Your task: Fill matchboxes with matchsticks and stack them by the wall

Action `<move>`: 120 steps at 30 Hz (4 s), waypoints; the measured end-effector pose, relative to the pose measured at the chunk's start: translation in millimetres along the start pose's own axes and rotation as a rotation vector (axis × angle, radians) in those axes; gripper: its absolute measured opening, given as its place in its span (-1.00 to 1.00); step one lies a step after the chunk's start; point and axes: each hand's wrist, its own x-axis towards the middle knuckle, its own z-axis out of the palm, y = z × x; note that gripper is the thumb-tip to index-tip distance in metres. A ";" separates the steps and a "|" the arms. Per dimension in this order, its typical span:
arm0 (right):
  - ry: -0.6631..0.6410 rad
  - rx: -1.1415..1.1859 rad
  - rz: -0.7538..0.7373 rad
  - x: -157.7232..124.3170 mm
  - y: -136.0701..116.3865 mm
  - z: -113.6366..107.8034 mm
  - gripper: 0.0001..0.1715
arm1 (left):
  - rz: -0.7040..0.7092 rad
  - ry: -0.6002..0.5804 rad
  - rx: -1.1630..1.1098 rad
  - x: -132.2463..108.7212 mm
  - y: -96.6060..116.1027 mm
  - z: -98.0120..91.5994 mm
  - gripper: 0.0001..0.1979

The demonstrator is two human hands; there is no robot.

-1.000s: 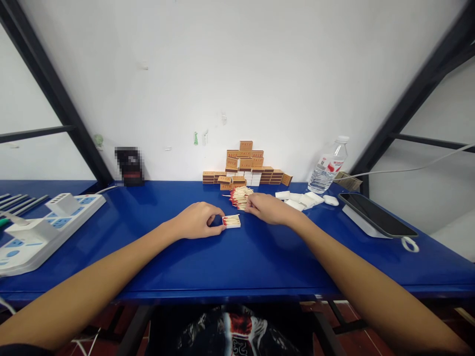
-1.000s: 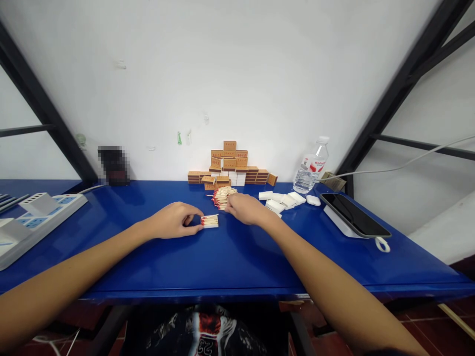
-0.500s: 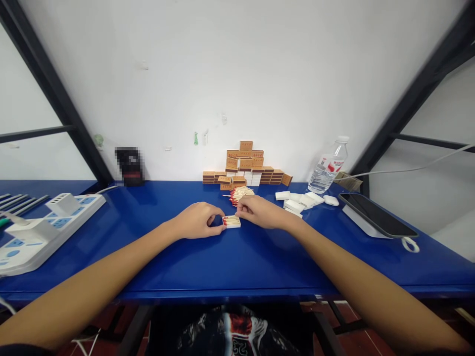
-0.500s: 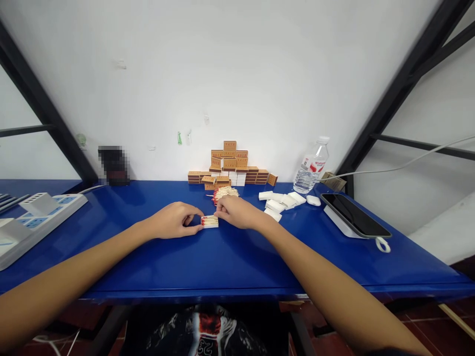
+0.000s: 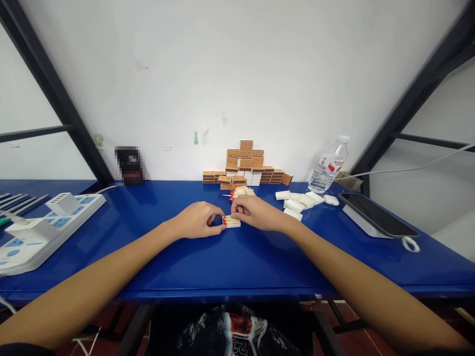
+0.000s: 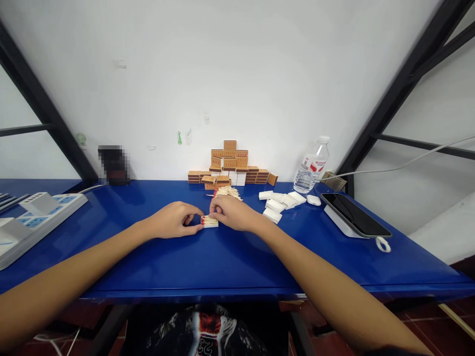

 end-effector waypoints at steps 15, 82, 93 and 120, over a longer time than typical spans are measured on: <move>-0.040 -0.063 -0.008 -0.5 0.1 4.3 -0.89 | 0.020 0.012 0.009 0.5 0.1 0.4 -0.77; -0.163 0.131 0.047 -1.7 -2.1 7.1 -0.85 | 0.007 0.004 0.025 -0.4 0.4 0.0 -0.77; -0.181 0.121 0.069 -1.7 0.2 6.8 -0.84 | 0.010 0.003 0.027 -0.7 0.1 0.0 -0.77; 0.079 -0.090 0.127 -2.4 35.6 -5.5 -0.81 | -0.007 -0.005 0.014 -0.8 1.3 -0.2 -0.71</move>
